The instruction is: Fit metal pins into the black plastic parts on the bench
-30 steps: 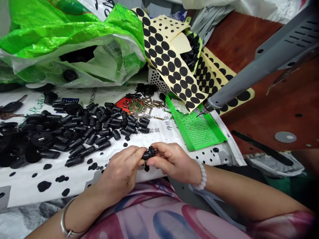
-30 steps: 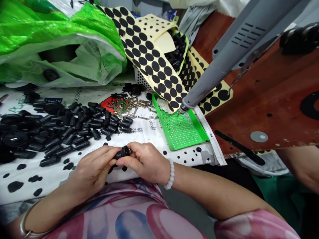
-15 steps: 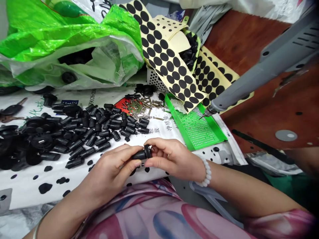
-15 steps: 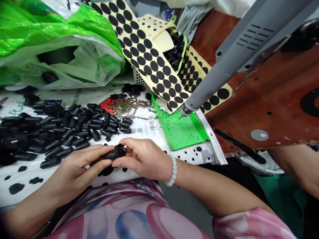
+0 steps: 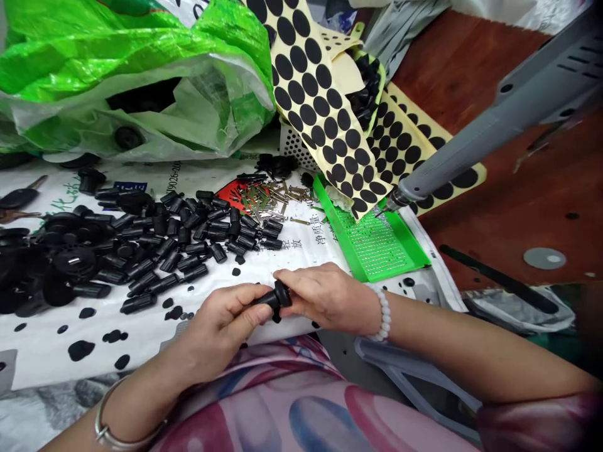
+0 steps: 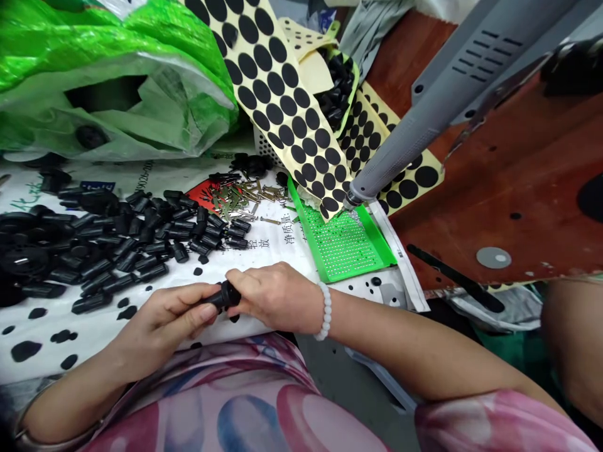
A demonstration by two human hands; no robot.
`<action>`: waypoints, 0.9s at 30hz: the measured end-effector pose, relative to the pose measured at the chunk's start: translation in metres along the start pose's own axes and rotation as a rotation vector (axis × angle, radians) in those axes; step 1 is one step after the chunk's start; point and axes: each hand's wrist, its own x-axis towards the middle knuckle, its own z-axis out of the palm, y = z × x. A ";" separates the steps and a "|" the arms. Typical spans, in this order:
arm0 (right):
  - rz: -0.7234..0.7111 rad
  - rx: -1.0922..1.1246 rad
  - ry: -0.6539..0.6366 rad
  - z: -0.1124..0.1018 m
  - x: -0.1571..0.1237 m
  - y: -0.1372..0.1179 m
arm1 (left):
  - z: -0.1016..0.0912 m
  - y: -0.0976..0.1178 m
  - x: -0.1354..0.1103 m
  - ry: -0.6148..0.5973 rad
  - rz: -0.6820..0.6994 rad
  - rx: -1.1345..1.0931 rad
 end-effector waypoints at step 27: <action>0.120 0.433 0.042 0.015 0.003 -0.002 | 0.005 -0.014 -0.004 0.369 0.610 0.895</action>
